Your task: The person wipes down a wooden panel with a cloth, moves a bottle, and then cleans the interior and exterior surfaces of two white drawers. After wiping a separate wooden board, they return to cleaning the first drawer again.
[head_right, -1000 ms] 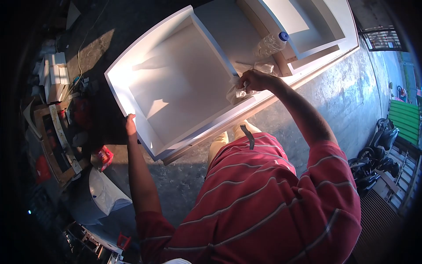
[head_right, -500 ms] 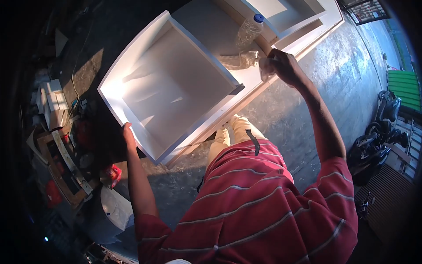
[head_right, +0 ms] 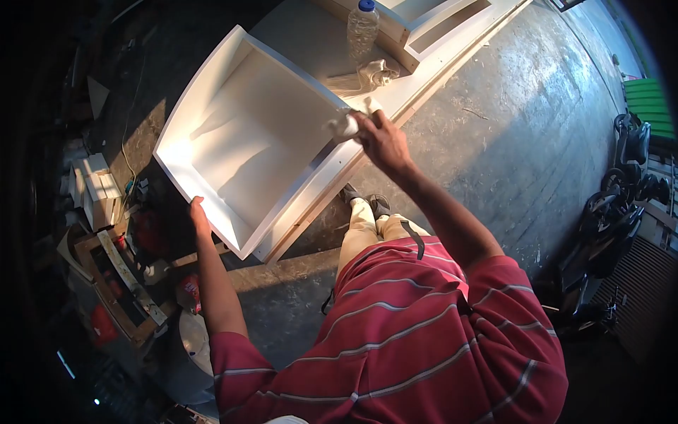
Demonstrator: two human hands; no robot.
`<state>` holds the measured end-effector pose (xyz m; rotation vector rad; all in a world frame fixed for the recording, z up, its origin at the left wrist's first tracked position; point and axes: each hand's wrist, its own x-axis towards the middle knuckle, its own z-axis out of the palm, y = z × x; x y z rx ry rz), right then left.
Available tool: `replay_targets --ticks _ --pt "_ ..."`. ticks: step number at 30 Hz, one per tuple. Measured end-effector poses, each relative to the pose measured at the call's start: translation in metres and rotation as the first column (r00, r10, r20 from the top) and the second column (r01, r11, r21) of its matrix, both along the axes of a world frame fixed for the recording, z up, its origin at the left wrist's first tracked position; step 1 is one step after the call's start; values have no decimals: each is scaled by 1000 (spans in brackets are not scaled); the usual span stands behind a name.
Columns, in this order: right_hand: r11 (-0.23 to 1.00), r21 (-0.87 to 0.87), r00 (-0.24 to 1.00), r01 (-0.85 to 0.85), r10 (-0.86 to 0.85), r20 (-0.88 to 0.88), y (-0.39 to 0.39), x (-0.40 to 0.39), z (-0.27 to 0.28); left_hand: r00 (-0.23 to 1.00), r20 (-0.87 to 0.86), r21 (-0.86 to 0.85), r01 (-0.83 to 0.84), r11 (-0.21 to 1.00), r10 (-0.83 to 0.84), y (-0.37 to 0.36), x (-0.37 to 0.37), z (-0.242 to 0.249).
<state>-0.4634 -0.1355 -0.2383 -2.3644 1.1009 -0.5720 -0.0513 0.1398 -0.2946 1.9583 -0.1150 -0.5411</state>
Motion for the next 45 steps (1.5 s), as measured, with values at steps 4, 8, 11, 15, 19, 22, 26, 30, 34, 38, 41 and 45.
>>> replay_targets --ticks 4,8,11,15,19,22,26,30,34,38,41,45 --pt "897 155 887 413 -435 153 -73 -94 -29 998 57 48 -25 999 22 1 6 -6" --pt "837 16 817 548 -538 208 -75 -131 7 992 127 53 10 999 -16 -3 -2 3" --pt "874 -95 860 477 -443 253 -60 -114 14 990 142 77 6 997 -17 -1 5 -4" --pt "948 269 750 173 -304 588 -18 -35 47 984 176 138 -27 990 2 -1 9 -7" --pt "997 -5 848 -75 67 525 -45 40 67 985 170 142 -19 990 -5 -1 12 -12" --pt "988 -11 868 -153 140 476 -97 75 38 983 183 126 -34 991 10 -7 4 -7" --pt "857 413 810 -308 464 -359 -119 77 -26 969 246 107 -13 994 -14 -14 -12 2" --pt "870 420 770 -256 447 -455 -106 74 -11 989 143 166 -3 986 -21 -13 -11 1" --pt "864 268 763 -427 503 -406 -119 95 -22 975 224 193 -47 980 3 -14 -17 5" --pt "909 186 791 -374 417 -448 -124 141 -42 958 277 200 -127 972 69 -15 -14 -18" --pt "902 155 776 -403 426 -465 -134 182 -29 955 281 154 -142 978 94 -15 -23 9" --pt "906 -174 909 -386 342 -237 -158 251 -30 988 147 260 -84 962 46 -9 -19 3"
